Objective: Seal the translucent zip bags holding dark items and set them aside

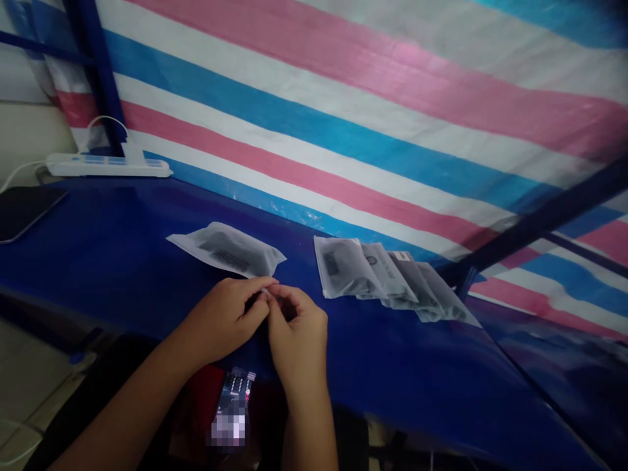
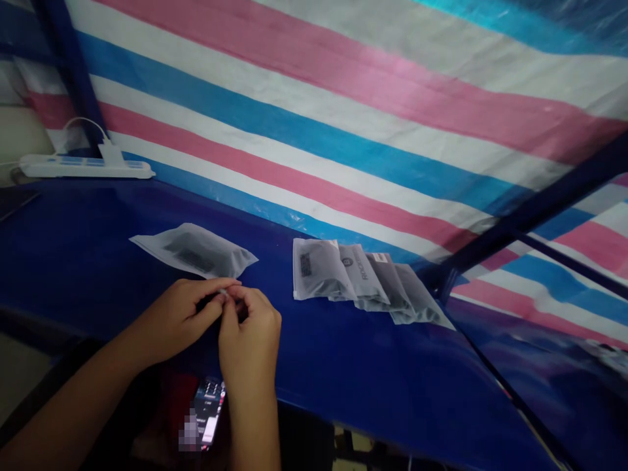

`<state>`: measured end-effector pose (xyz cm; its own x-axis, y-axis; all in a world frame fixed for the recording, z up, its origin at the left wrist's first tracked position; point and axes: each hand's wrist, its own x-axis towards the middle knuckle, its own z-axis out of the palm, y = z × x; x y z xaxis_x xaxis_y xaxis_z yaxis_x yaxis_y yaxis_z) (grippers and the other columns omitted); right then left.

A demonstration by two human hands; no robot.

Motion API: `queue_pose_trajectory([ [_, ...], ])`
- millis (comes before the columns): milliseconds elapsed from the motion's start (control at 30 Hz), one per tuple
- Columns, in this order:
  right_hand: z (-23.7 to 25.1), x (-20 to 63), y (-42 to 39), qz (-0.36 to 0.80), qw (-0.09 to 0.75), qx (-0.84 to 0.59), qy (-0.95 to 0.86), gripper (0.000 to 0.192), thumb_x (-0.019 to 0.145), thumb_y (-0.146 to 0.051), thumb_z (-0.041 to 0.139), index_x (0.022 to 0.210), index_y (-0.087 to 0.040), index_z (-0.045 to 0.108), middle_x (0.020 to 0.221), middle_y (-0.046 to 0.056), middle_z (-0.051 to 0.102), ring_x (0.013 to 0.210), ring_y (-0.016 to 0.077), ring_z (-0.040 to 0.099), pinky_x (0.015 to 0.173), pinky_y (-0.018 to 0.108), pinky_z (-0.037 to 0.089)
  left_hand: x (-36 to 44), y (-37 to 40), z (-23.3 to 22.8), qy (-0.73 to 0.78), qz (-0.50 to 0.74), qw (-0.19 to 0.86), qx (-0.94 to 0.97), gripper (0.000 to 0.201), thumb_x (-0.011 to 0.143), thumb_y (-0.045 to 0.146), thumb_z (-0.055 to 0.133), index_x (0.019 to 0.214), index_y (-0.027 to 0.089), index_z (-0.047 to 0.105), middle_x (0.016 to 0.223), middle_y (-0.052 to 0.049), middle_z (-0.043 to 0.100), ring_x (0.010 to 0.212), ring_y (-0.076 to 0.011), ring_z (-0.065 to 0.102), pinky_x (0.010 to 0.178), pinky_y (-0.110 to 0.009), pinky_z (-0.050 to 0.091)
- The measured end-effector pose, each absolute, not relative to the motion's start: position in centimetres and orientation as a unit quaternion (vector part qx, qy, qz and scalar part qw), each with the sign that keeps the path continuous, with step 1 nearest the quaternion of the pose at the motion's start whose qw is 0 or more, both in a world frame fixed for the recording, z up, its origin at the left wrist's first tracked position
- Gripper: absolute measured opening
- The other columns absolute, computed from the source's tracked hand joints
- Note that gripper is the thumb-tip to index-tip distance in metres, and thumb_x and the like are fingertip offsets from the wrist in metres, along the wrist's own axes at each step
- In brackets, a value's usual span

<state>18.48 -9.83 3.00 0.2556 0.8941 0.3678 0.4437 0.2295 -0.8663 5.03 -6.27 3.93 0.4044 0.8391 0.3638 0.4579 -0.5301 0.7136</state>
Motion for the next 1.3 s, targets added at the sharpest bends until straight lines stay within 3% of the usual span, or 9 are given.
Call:
queue_pose_trajectory([
  [167, 3.3, 18.3, -10.0, 0.181, 0.544, -0.571, -0.588, 0.015, 0.087, -0.018, 0.059, 0.090, -0.021, 0.073, 0.091, 0.002, 0.072, 0.081, 0.0154, 0.066, 0.074, 0.027, 0.051, 5.0, -6.3, 4.0, 0.422, 0.360, 0.247, 0.795, 0.030, 0.089, 0.021, 0.046, 0.105, 0.027, 0.072, 0.095, 0.001, 0.077, 0.082, -0.0173, 0.071, 0.077, -0.028, 0.051],
  [667, 3.6, 18.3, -10.2, 0.152, 0.548, -0.578, -0.585, 0.013, 0.089, -0.019, 0.058, 0.086, -0.021, 0.071, 0.084, 0.000, 0.069, 0.073, 0.0126, 0.063, 0.068, 0.024, 0.047, 5.0, -6.1, 3.9, 0.451, 0.395, 0.247, 0.761, 0.031, 0.091, 0.025, 0.046, 0.104, 0.029, 0.073, 0.092, 0.003, 0.077, 0.083, -0.0169, 0.072, 0.077, -0.028, 0.053],
  [867, 3.9, 19.3, -10.7, 0.132, 0.540, -0.595, -0.580, 0.012, 0.088, -0.022, 0.060, 0.086, -0.021, 0.071, 0.082, 0.000, 0.070, 0.070, 0.0129, 0.063, 0.066, 0.024, 0.047, 5.1, -6.1, 3.7, 0.490, 0.431, 0.262, 0.711, 0.031, 0.086, 0.028, 0.052, 0.111, 0.029, 0.071, 0.082, 0.004, 0.077, 0.069, -0.0162, 0.072, 0.067, -0.027, 0.056],
  [1067, 4.2, 21.3, -11.2, 0.109, 0.545, -0.626, -0.547, 0.011, 0.087, -0.028, 0.063, 0.087, -0.022, 0.072, 0.078, 0.000, 0.071, 0.067, 0.0140, 0.063, 0.065, 0.026, 0.047, 5.2, -6.2, 4.0, 0.530, 0.478, 0.233, 0.660, 0.021, 0.078, 0.026, 0.059, 0.091, 0.029, 0.076, 0.077, 0.005, 0.077, 0.068, -0.0166, 0.072, 0.067, -0.027, 0.057],
  [1300, 4.5, 23.8, -11.6, 0.108, 0.565, -0.660, -0.484, 0.019, 0.083, -0.037, 0.069, 0.089, -0.020, 0.074, 0.080, 0.003, 0.072, 0.070, 0.0169, 0.065, 0.066, 0.029, 0.048, 5.2, -6.1, 3.9, 0.548, 0.505, 0.207, 0.634, 0.022, 0.079, 0.028, 0.059, 0.093, 0.029, 0.076, 0.078, 0.005, 0.077, 0.067, -0.0162, 0.072, 0.070, -0.027, 0.059],
])
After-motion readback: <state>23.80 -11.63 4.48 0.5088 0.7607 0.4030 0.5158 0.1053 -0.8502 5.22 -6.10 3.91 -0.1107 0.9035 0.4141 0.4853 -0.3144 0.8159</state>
